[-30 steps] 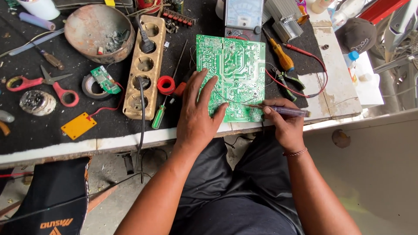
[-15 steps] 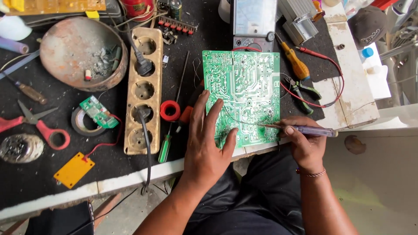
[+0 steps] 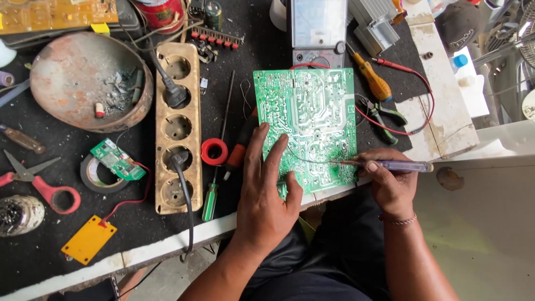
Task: The person uses a screwdriver to scrape and clean the surface of a green circuit board. They work on various sections of the board, occasionally adjusting their grip and the board's position on the cluttered workbench.
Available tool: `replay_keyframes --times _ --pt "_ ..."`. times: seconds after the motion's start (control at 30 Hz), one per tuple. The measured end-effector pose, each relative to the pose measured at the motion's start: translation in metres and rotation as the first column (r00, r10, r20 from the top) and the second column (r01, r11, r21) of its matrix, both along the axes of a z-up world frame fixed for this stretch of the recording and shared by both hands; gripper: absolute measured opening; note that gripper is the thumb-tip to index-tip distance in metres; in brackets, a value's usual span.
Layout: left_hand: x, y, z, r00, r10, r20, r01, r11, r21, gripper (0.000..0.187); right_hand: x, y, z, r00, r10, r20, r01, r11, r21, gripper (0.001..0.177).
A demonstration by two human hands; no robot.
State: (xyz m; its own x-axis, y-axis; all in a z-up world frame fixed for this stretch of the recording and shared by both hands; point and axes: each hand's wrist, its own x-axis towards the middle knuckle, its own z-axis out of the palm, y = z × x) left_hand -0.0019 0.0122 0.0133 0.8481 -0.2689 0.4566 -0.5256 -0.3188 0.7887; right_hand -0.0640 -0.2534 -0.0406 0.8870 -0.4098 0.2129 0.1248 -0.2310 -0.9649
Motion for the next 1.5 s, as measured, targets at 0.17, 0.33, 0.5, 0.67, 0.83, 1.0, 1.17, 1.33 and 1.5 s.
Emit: replay_keyframes --times 0.17,0.33,0.5,0.67,0.83,1.0,1.17,1.33,1.5 --pt "-0.003 -0.001 -0.002 1.000 0.008 0.024 -0.007 1.000 -0.030 0.051 0.000 -0.003 -0.003 1.000 0.019 -0.010 -0.018 0.997 0.076 0.019" --pt "-0.001 -0.010 -0.013 0.990 0.082 0.113 -0.077 0.996 -0.044 0.054 0.006 -0.005 -0.013 0.996 0.029 0.088 -0.037 0.995 0.093 0.022" --pt "-0.001 -0.015 -0.018 0.971 0.160 0.180 -0.152 0.987 -0.057 0.059 0.010 -0.003 -0.012 0.986 0.034 0.163 -0.050 0.994 0.095 0.026" --pt "0.000 -0.017 -0.023 0.957 0.190 0.221 -0.188 0.982 -0.029 0.058 0.009 -0.007 -0.012 0.986 0.075 0.148 -0.085 0.995 0.061 0.026" --pt "0.000 -0.017 -0.024 0.948 0.200 0.246 -0.209 0.978 0.011 0.052 0.006 0.002 0.003 0.986 0.110 0.125 -0.120 0.990 0.068 0.024" --pt "-0.001 -0.020 -0.021 0.948 0.212 0.239 -0.233 0.970 0.064 0.047 0.003 -0.004 0.001 0.987 0.133 0.093 -0.141 0.986 0.085 0.023" --pt "0.001 -0.025 -0.021 0.937 0.238 0.257 -0.275 0.954 0.120 0.044 0.007 -0.011 -0.010 0.973 0.174 0.149 -0.204 0.955 0.216 0.024" --pt "-0.003 -0.027 -0.011 0.942 0.232 0.241 -0.276 0.946 0.169 0.040 0.006 -0.007 0.027 0.962 0.251 0.108 -0.268 0.942 0.201 0.020" --pt "-0.006 -0.029 -0.013 0.942 0.248 0.226 -0.297 0.930 0.217 0.039 0.021 0.006 0.046 0.926 0.343 0.157 -0.284 0.908 -0.308 0.006"
